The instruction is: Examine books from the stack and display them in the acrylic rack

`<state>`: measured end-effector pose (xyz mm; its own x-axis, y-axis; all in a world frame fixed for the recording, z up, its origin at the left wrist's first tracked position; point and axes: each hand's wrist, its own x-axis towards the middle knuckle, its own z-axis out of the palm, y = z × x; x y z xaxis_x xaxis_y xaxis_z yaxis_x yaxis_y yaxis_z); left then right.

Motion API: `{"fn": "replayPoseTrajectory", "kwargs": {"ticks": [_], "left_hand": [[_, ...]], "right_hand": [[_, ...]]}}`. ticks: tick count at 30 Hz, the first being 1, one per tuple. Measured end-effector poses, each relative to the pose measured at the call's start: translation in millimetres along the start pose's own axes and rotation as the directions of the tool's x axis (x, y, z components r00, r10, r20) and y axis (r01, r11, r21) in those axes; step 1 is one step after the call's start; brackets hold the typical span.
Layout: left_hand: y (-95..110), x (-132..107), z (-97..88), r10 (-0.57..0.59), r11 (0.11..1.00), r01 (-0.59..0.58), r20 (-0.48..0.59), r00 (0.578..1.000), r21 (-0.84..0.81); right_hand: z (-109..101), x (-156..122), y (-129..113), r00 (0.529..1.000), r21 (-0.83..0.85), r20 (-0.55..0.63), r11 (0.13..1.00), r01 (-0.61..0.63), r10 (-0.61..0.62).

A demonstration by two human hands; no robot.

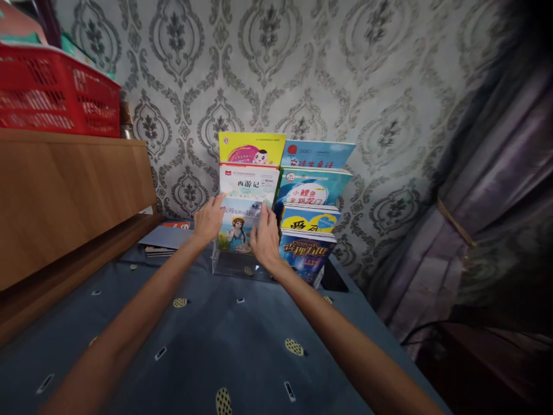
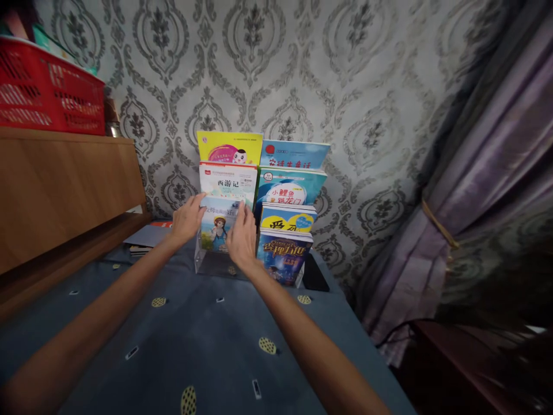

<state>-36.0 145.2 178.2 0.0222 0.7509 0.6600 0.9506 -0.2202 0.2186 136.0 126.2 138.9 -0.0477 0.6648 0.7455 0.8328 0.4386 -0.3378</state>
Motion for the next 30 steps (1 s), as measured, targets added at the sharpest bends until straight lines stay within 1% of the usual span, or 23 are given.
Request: {"fn": "replayPoseTrajectory", "kwargs": {"ticks": [3, 6, 8, 10, 12, 16, 22, 26, 30], "left_hand": [[-5, 1, 4.3, -0.022, 0.996, 0.019, -0.032, 0.999, -0.092], [-12, 3, 12.8, -0.089, 0.973, 0.077, -0.048, 0.995, -0.216], [-16, 4, 18.2, -0.120, 0.959, 0.105, -0.041, 0.992, -0.262], [-18, 5, 21.7, -0.109, 0.962, 0.096, -0.034, 0.993, -0.256], [-18, 5, 22.8, -0.084, 0.974, 0.076, -0.028, 0.996, -0.215], [-15, 5, 20.5, -0.080, 0.989, 0.080, 0.001, 0.997, -0.126], [-13, 8, 16.1, -0.084, 0.994, 0.086, 0.040, 0.996, -0.063], [-16, 12, 13.5, -0.084, 0.995, 0.087, 0.052, 0.995, -0.057], [-22, 13, 12.2, -0.055, 0.993, 0.060, 0.055, 0.997, -0.097]], "right_hand": [[3, 2, 2, 1.000, -0.027, 0.027, 1.000, -0.012, 0.013], [9, 3, 6, 0.999, -0.021, 0.046, 1.000, -0.020, 0.021], [11, 4, 9, 0.998, -0.013, 0.052, 1.000, -0.018, 0.019], [13, 4, 12, 0.998, -0.005, 0.061, 1.000, -0.020, 0.020], [15, 4, 14, 0.997, 0.008, 0.068, 1.000, -0.024, 0.023], [18, 5, 16, 0.997, 0.028, 0.065, 0.999, -0.037, 0.035], [17, 6, 16, 0.996, 0.030, 0.075, 0.999, -0.040, 0.037], [12, 6, 17, 0.992, 0.028, 0.119, 0.999, -0.041, 0.038], [5, 5, 19, 0.987, 0.069, 0.159, 0.997, -0.021, 0.009]]}}
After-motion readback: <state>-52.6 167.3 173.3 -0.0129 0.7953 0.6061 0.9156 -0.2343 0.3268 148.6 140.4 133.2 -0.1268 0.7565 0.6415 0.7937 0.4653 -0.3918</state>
